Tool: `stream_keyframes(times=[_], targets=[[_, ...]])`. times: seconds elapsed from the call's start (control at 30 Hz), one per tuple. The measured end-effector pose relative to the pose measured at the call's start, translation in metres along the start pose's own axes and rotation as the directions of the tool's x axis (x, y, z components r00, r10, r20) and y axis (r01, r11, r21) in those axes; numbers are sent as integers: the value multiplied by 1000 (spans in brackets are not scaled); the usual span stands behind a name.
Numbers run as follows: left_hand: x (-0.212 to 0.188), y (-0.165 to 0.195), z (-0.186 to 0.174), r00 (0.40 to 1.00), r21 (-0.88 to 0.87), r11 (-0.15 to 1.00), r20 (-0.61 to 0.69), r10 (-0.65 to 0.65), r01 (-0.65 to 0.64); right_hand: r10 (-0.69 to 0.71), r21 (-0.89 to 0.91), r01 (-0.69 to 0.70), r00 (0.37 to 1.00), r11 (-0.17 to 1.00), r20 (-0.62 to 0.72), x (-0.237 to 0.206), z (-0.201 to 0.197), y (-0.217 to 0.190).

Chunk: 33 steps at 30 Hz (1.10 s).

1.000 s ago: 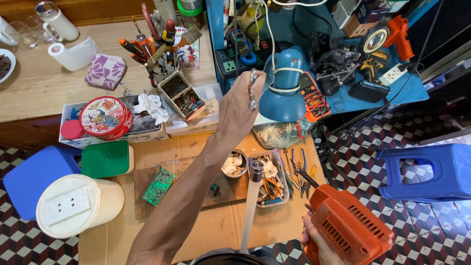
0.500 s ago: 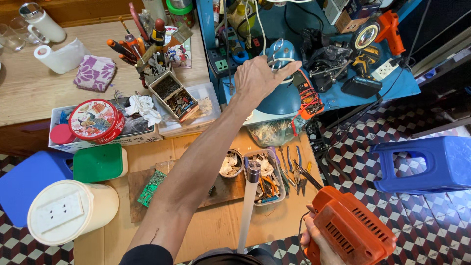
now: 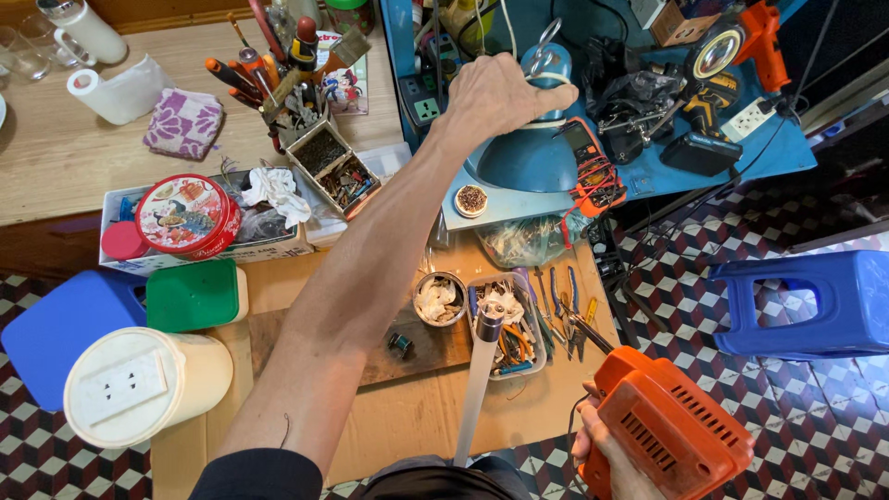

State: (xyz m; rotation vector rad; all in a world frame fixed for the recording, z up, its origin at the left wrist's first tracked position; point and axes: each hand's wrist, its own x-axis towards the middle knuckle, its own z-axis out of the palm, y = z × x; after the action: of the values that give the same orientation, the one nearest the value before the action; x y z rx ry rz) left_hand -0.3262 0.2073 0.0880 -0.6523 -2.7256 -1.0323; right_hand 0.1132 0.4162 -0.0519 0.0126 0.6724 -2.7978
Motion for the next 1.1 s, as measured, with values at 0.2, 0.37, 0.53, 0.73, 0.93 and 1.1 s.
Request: stream_keyframes(times=[0.2,0.37,0.53,0.73,0.93,1.1], targets=[[19,-4,-15,996,-107,990,-26,85,-87,-345,-615,-93,758,783,-554,-16,29,40],[8,-8,-13,989,-98,995,145,25,-11,-455,-621,64,740,781,-496,-16,36,39],[-9,-15,0,990,-18,992,-73,120,-121,67,85,-96,954,992,292,4,-2,-3],[-30,-14,5,996,9,1000,85,2,-3,-37,-185,-4,976,983,-215,-21,-28,3],[-49,-14,-17,1000,-151,988,-14,16,-18,128,-25,-127,990,992,63,8,43,-1],[-112,-14,-66,999,-656,753,-22,39,-44,-283,-639,-150,804,754,-523,-2,77,36]])
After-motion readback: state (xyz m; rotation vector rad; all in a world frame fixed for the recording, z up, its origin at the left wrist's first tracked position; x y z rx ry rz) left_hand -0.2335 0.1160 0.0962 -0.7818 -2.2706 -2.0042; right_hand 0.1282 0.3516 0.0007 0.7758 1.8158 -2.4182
